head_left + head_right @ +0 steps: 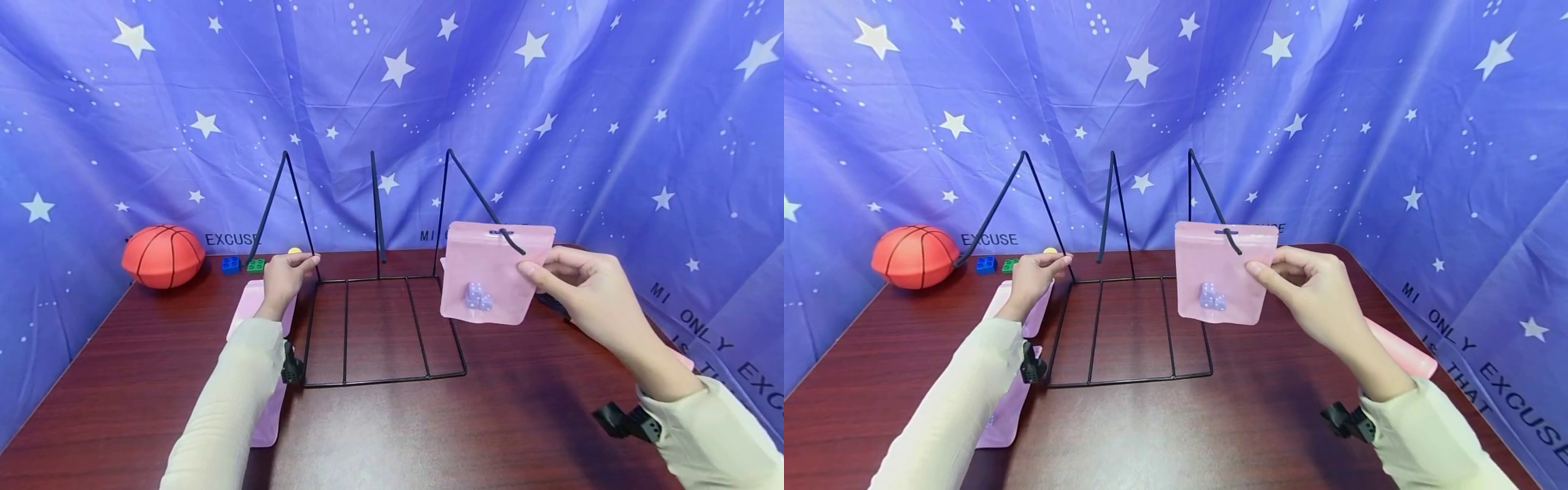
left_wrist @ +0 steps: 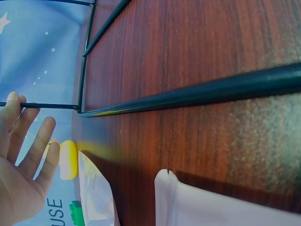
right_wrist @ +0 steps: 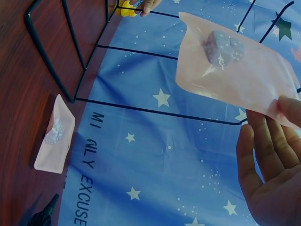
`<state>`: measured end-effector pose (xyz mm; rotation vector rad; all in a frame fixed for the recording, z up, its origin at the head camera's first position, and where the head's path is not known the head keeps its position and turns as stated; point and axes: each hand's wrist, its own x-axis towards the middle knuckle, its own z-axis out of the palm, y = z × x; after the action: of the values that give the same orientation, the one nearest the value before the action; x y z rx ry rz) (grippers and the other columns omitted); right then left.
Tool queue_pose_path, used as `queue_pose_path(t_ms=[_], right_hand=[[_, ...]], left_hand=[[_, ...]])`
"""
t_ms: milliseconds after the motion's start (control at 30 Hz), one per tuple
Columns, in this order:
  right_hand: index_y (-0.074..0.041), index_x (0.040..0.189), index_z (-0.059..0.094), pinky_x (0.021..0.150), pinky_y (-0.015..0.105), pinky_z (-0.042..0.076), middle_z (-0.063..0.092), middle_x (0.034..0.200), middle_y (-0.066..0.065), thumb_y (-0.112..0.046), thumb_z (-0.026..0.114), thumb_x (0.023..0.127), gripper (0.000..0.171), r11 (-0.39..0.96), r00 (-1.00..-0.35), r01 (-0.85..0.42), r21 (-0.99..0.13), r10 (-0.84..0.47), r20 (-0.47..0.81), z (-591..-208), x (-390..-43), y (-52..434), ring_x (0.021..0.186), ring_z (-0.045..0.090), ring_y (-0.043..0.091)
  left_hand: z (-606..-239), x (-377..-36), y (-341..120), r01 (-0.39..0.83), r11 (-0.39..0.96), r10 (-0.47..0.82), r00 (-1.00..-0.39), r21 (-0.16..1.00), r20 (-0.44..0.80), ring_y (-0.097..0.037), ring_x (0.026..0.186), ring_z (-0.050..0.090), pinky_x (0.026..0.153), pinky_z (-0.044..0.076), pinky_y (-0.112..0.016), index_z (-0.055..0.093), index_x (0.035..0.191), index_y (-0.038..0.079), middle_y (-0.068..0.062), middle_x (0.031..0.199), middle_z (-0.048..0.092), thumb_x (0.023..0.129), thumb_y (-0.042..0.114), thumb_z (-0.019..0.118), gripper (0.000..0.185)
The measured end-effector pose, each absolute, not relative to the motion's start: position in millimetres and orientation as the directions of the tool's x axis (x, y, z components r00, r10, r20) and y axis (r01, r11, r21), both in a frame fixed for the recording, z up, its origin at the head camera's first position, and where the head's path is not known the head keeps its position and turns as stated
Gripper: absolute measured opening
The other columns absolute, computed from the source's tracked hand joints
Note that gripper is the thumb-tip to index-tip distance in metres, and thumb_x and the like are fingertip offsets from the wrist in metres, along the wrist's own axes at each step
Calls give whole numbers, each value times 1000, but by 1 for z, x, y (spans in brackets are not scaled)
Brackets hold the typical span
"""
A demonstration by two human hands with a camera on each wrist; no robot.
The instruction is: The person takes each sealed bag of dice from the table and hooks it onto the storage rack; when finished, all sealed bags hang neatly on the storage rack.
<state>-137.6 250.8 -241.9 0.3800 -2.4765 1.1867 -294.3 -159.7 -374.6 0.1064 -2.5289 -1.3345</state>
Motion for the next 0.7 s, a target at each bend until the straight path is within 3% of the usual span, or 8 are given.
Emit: queue_pose_path(t_ms=[133,333,700], right_hand=[[-9,93,77,65,18,42,75,77,-7,-21,74,96,13,610,-884,-412,-677,-87,459,-241,-143,247,71,61,2],[-8,87,74,64,18,42,73,72,-7,-20,74,96,15,610,-882,-415,-675,-89,462,-241,-154,244,70,59,3],[1,93,68,66,17,54,73,77,-15,-20,72,97,23,544,-914,-374,-751,-78,398,-241,-181,242,67,70,5]], left_hand=[[-375,-294,-160,63,577,-192,-959,814,210,-31,96,74,87,48,-41,78,116,6,-17,99,76,98,28,71,29],[-376,-295,-161,63,582,-191,-959,811,211,-32,96,74,88,48,-43,77,116,6,-18,99,76,98,29,71,30],[-370,-292,-158,25,612,-209,-959,791,192,-31,92,75,89,48,-46,76,118,5,-17,95,76,98,29,71,32]])
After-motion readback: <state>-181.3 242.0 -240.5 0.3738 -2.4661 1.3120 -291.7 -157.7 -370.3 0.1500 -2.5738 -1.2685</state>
